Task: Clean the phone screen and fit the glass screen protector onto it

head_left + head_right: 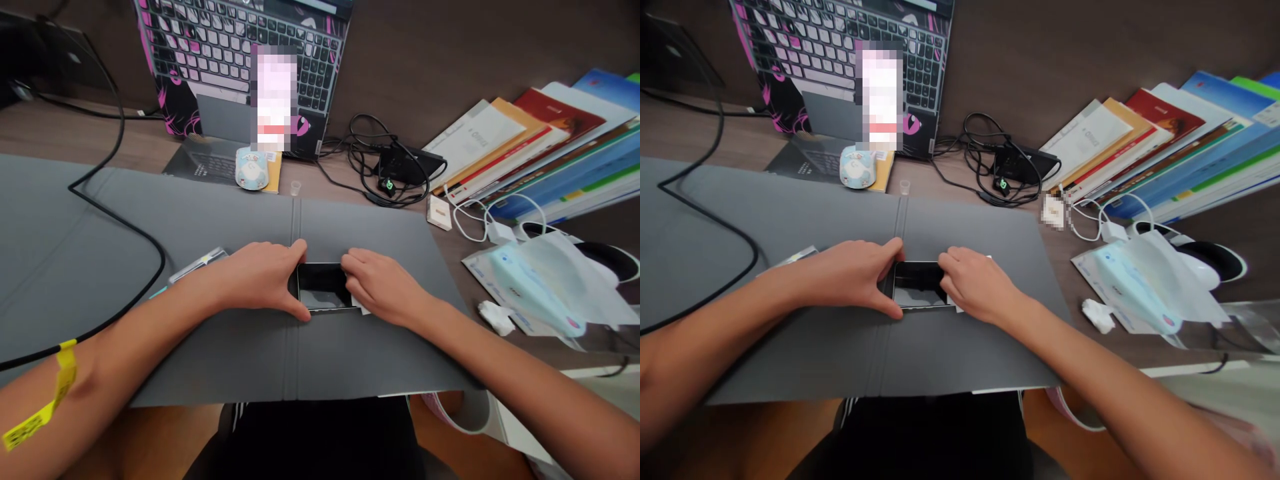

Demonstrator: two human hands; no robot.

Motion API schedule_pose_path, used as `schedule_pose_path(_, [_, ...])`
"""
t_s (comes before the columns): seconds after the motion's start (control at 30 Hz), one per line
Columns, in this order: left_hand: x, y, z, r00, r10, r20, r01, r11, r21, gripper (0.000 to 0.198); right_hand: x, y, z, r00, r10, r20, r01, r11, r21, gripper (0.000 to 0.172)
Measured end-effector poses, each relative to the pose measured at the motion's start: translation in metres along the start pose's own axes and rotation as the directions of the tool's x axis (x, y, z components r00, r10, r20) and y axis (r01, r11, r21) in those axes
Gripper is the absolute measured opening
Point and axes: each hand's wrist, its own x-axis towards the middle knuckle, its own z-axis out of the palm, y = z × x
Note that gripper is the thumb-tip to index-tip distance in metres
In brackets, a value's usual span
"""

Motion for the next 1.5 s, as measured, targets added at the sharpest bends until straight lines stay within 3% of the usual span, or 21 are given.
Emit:
schedule_pose_path(0.13, [0.0,0.001,0.0,1.0,0.002,0.006,-0.002,1.0,-0.005,0.067,-0.007,0.008,-0.007,0.997,0.026,0.074,-0.025,1.0,-0.012,0.017])
schedule_pose_path(0.3, [0.001,-0.002,0.0,1.0,0.006,-0.001,-0.006,0.999,-0.031,0.068,0.015,-0.009,-0.011,0.99,0.005,0.143,-0.001,1.0,-0.023,0.017])
schedule_pose_path(0.47, [0.002,-0.004,-0.002,1.0,-0.008,0.015,0.009,0.998,-0.058,0.068,0.047,-0.034,-0.004,0.994,-0.07,0.085,0.07,0.998,0.002,0.02])
schedule_pose_path(0.57, [0.001,-0.003,-0.003,0.999,-0.04,0.018,0.041,0.998,-0.042,0.068,0.05,-0.04,0.001,0.995,-0.088,0.043,0.088,0.996,-0.012,0.021])
schedule_pose_path(0.7, [0.0,-0.001,-0.002,0.999,-0.026,0.023,0.027,0.998,-0.054,0.07,0.031,-0.027,0.004,0.986,-0.165,-0.022,0.163,0.984,-0.078,0.018])
schedule_pose_path(0.87, [0.001,-0.004,-0.001,1.0,-0.009,0.026,0.01,0.999,-0.044,0.074,-0.003,0.005,0.001,0.997,-0.061,-0.038,0.061,0.998,-0.009,0.02])
schedule_pose_path(1.0, [0.002,-0.003,-0.002,1.0,0.003,0.031,-0.002,1.0,-0.031,0.073,-0.011,0.013,0.001,0.999,-0.047,-0.008,0.047,0.999,0.004,0.022])
schedule_pose_path(1.2, [0.001,-0.003,-0.003,0.999,0.034,0.01,-0.034,0.998,-0.049,0.074,0.019,-0.015,0.006,0.989,-0.148,-0.001,0.147,0.988,-0.042,0.015])
schedule_pose_path(1.33, [0.0,-0.003,-0.003,0.999,0.049,0.012,-0.047,0.994,-0.094,0.069,0.04,-0.033,0.01,0.957,-0.286,-0.042,0.288,0.955,0.077,0.009])
schedule_pose_path(1.5, [-0.001,-0.004,-0.003,0.998,0.051,0.022,-0.049,0.996,-0.071,0.067,0.037,-0.031,0.017,0.952,-0.265,-0.156,0.283,0.953,0.112,0.013])
